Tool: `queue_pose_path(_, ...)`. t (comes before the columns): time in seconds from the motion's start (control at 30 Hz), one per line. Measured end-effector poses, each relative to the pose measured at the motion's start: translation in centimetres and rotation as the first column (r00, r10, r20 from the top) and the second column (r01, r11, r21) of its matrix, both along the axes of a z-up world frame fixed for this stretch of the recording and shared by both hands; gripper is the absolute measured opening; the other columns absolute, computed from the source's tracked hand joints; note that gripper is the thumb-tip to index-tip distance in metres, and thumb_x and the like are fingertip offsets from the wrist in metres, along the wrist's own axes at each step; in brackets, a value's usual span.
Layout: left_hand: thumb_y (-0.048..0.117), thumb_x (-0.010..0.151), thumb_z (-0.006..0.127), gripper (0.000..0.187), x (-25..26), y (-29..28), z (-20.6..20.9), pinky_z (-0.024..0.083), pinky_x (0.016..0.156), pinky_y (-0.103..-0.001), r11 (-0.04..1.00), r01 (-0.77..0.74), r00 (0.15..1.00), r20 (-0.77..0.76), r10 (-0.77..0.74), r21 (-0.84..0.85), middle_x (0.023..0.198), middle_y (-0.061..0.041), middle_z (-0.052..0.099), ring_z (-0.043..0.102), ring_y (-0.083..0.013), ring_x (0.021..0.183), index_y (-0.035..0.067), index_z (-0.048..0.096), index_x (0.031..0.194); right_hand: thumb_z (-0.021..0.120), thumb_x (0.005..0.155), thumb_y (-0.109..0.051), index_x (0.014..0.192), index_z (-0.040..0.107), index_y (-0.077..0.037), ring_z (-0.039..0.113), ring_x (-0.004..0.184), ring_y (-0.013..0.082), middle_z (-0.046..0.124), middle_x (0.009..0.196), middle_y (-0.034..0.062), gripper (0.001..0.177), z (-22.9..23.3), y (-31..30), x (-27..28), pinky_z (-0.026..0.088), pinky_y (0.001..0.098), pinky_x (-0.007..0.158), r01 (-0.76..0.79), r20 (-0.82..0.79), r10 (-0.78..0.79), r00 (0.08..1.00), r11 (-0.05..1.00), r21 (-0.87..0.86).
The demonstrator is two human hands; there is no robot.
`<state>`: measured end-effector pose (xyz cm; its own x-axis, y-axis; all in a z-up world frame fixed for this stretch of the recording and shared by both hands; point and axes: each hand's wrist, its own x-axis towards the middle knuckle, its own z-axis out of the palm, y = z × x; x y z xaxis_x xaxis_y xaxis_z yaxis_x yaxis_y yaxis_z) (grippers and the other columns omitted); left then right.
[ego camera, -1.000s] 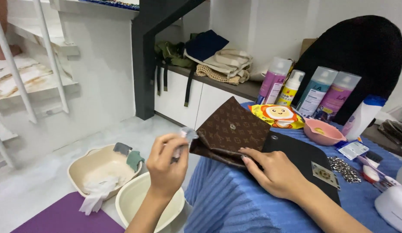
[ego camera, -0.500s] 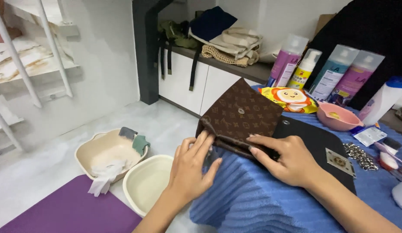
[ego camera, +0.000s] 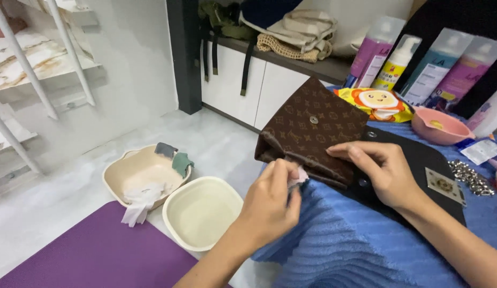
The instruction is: Cleaning and conditioning a leather handbag using a cloth and specialized cleaning solutions.
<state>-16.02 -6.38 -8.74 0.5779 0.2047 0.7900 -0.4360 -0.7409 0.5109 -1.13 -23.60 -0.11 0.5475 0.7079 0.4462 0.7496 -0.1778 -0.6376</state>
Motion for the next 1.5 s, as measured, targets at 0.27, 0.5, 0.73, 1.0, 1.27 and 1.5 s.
queue_pose_path(0.27, -0.006, 0.087, 0.048, 0.014, -0.3, -2.5, 1.9, 0.056, 0.086, -0.038, 0.984, 0.101, 0.992, 0.060, -0.111, 0.150, 0.108, -0.012, 0.066, 0.064, -0.0274, 0.109, 0.002, 0.048, 0.098, 0.051, 0.099, -0.031, 0.110, 0.080, -0.002, 0.077, 0.102, 0.0166, 0.083, 0.108, 0.0128, 0.042, -0.1, -0.1, 0.3, 0.057, 0.0282, 0.095, -0.022, -0.036, 0.023, 0.999, 1.000, 0.017)
queue_pose_path(0.5, -0.006, 0.083, 0.049, 0.017, -0.1, -0.9, 2.8, 0.052, 0.081, -0.041, 0.963, 0.260, 0.965, 0.005, -0.262, 0.074, 0.101, -0.013, 0.071, 0.068, -0.0329, 0.101, 0.010, 0.046, 0.088, 0.054, 0.101, -0.027, 0.107, 0.080, 0.001, 0.076, 0.102, 0.0233, 0.082, 0.102, 0.0176, 0.039, -0.1, 0.2, -0.1, 0.058, 0.0367, 0.094, -0.001, -0.089, 0.007, 0.996, 0.997, 0.072)
queue_pose_path(0.73, -0.009, 0.084, 0.049, 0.024, -0.1, -0.4, 2.9, 0.043, 0.081, -0.041, 0.921, 0.386, 0.921, -0.025, -0.388, -0.056, 0.112, -0.012, 0.079, 0.061, -0.0344, 0.092, 0.014, 0.044, 0.082, 0.058, 0.102, -0.026, 0.106, 0.080, 0.002, 0.073, 0.103, 0.0264, 0.080, 0.099, 0.0209, 0.035, 0.1, 0.6, -0.4, 0.057, 0.0430, 0.095, 0.037, -0.163, -0.020, 0.986, 0.994, 0.102)
queue_pose_path(1.0, 0.004, 0.095, 0.065, 0.017, -1.2, 0.8, 0.1, 0.056, 0.083, -0.029, 0.713, 0.323, 0.946, 0.196, -0.257, -0.622, 0.102, -0.006, 0.073, 0.072, -0.0200, 0.101, 0.016, 0.053, 0.090, 0.055, 0.096, -0.032, 0.103, 0.082, 0.003, 0.079, 0.103, 0.0225, 0.084, 0.108, 0.0190, 0.045, 0.9, 0.1, 0.3, 0.060, 0.0315, 0.099, 0.014, -0.270, 0.000, 0.963, 0.999, 0.053)
queue_pose_path(1.27, 0.010, 0.088, 0.070, 0.038, -1.1, -1.0, 2.9, 0.061, 0.102, -0.030, 0.506, 0.105, 0.994, 0.109, -0.022, -0.856, 0.131, -0.015, 0.075, 0.074, -0.0216, 0.118, 0.002, 0.066, 0.125, 0.056, 0.096, -0.032, 0.100, 0.083, 0.000, 0.079, 0.100, 0.0184, 0.085, 0.106, 0.0149, 0.042, 0.9, 0.0, 0.2, 0.058, 0.0280, 0.098, 0.016, -0.216, -0.008, 0.976, 0.999, 0.037)
queue_pose_path(1.5, 0.007, 0.088, 0.043, 0.059, -2.2, -3.5, 6.8, 0.045, 0.087, -0.040, 0.876, -0.125, 0.979, -0.203, 0.031, -0.466, 0.114, -0.012, 0.060, 0.062, -0.0331, 0.098, 0.019, 0.034, 0.145, 0.060, 0.095, -0.029, 0.105, 0.083, -0.004, 0.074, 0.106, 0.0122, 0.084, 0.113, 0.0104, 0.036, 0.9, -0.1, 0.2, 0.055, 0.0261, 0.099, -0.006, -0.207, 0.010, 0.978, 1.000, 0.020)
